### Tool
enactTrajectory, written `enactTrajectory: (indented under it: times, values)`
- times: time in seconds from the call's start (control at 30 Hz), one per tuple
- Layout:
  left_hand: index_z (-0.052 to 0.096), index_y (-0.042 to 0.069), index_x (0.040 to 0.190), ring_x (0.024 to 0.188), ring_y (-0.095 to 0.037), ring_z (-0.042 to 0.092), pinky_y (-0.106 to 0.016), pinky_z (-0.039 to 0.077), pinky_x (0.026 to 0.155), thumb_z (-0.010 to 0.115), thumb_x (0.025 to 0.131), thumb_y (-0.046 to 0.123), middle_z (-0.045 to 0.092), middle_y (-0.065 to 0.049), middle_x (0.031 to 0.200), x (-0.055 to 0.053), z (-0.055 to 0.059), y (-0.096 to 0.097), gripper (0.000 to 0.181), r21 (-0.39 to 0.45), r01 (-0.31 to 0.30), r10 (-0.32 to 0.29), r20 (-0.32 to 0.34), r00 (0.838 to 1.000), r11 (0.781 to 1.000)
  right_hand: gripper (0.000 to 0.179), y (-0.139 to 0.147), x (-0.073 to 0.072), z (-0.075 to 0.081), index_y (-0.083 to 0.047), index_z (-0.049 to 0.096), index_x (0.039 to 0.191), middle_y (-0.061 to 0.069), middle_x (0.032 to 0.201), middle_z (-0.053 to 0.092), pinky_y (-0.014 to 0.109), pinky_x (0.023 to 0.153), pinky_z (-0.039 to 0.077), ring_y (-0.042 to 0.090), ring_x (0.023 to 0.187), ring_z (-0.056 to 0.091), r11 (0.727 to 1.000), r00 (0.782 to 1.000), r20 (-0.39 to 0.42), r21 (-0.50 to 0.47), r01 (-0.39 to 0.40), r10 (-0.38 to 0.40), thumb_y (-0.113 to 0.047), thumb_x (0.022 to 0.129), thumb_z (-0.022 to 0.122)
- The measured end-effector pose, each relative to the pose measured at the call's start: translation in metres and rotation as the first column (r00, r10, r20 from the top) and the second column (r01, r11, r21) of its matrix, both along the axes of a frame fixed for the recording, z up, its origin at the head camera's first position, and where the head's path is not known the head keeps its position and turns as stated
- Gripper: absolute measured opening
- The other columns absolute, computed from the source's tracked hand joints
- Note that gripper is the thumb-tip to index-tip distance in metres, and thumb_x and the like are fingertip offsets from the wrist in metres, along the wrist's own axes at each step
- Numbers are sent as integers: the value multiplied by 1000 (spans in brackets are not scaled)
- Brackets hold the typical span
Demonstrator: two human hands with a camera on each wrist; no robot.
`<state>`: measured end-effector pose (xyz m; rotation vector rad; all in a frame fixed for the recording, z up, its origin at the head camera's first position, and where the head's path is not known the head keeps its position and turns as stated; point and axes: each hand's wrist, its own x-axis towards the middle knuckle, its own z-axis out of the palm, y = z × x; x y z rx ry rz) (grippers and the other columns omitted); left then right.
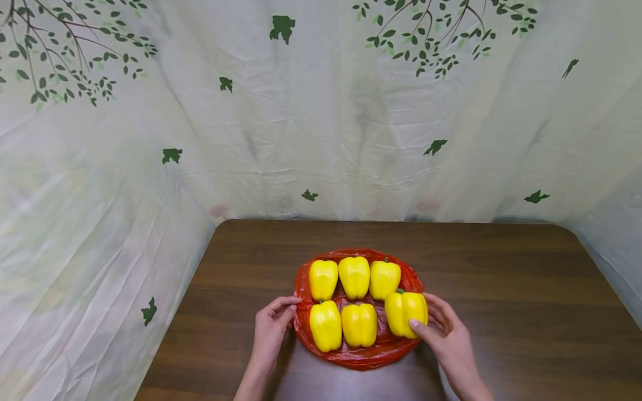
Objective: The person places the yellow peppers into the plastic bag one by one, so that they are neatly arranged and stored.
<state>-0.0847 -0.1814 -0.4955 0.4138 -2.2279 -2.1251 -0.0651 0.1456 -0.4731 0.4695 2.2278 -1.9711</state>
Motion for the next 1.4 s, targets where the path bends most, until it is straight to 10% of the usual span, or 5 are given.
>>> enactTrajectory:
  times: [1.4]
  values:
    - [72,2,109,76,-19,56,-27,50,68,62,95,5,66,-11,104,0,-2,-2,18,-16,6,-6,8,1000,1000,94,-15,-8,-11,-14,43,142,16,130,55,31,77,53,26,99,55,930,993,44,350,-117,109,-64,71,77]
